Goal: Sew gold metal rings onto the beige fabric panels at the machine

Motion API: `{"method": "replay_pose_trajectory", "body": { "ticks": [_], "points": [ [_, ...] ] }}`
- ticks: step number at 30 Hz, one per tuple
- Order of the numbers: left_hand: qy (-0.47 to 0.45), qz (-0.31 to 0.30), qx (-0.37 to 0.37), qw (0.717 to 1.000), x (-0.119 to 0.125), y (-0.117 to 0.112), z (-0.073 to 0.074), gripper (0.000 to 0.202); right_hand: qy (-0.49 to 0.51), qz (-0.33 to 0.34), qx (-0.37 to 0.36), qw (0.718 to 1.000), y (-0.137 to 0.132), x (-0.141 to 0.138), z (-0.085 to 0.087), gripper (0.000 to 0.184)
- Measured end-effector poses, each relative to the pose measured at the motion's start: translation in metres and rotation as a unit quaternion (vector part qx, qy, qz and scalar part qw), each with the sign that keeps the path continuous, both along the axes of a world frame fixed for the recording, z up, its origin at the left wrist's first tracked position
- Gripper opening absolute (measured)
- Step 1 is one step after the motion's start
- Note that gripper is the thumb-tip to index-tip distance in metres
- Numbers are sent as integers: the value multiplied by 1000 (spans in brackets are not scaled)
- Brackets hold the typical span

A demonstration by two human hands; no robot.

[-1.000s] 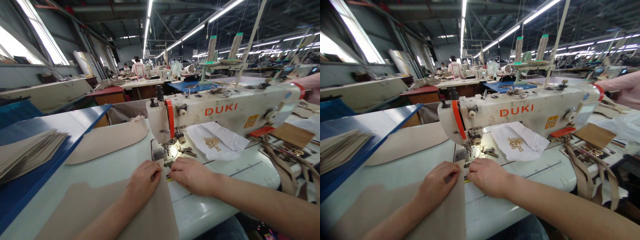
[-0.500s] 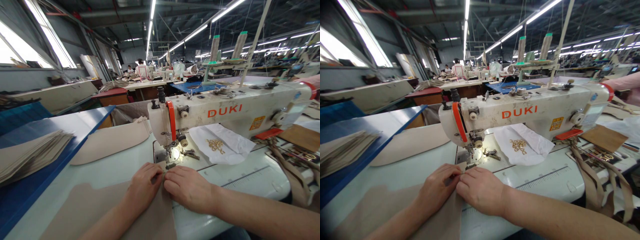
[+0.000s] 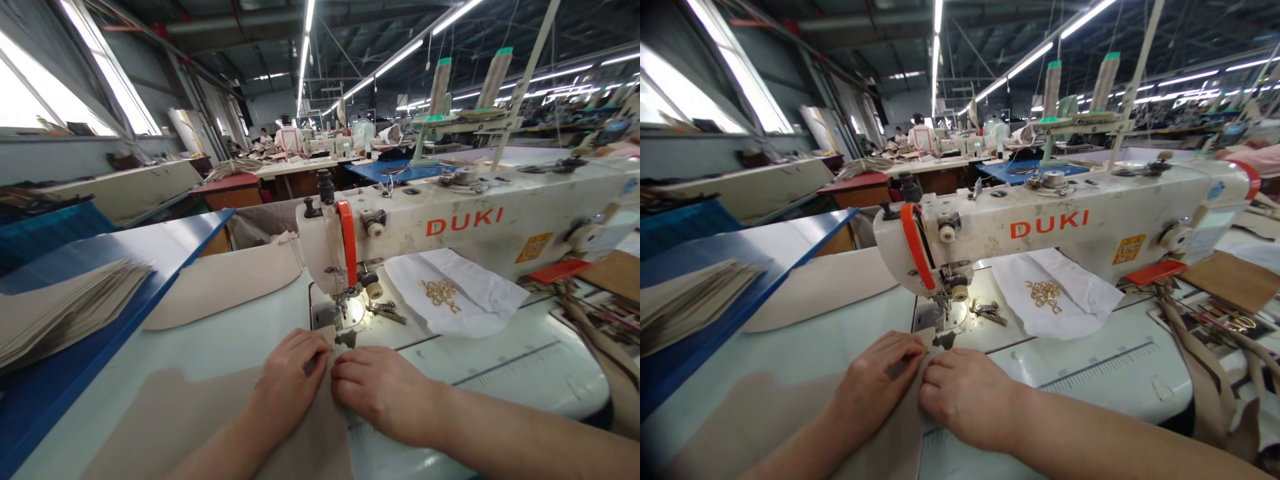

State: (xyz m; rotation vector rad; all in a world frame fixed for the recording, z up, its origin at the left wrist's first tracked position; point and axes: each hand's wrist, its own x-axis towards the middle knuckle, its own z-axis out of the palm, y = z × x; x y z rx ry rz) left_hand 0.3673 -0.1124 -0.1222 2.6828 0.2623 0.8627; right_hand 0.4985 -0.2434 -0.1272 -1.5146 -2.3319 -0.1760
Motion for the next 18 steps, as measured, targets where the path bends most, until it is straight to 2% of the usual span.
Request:
{"method": "replay_pose_trajectory", "body": {
  "ticks": [8,18],
  "points": [
    [-3,-1,9,1000,3,0,1,18,1,2,11,1000,2,0,-5,15],
    [5,-5,19,1000,3,0,1,18,3,-2,-1,1000,1,0,-1,14]
  ]
}}
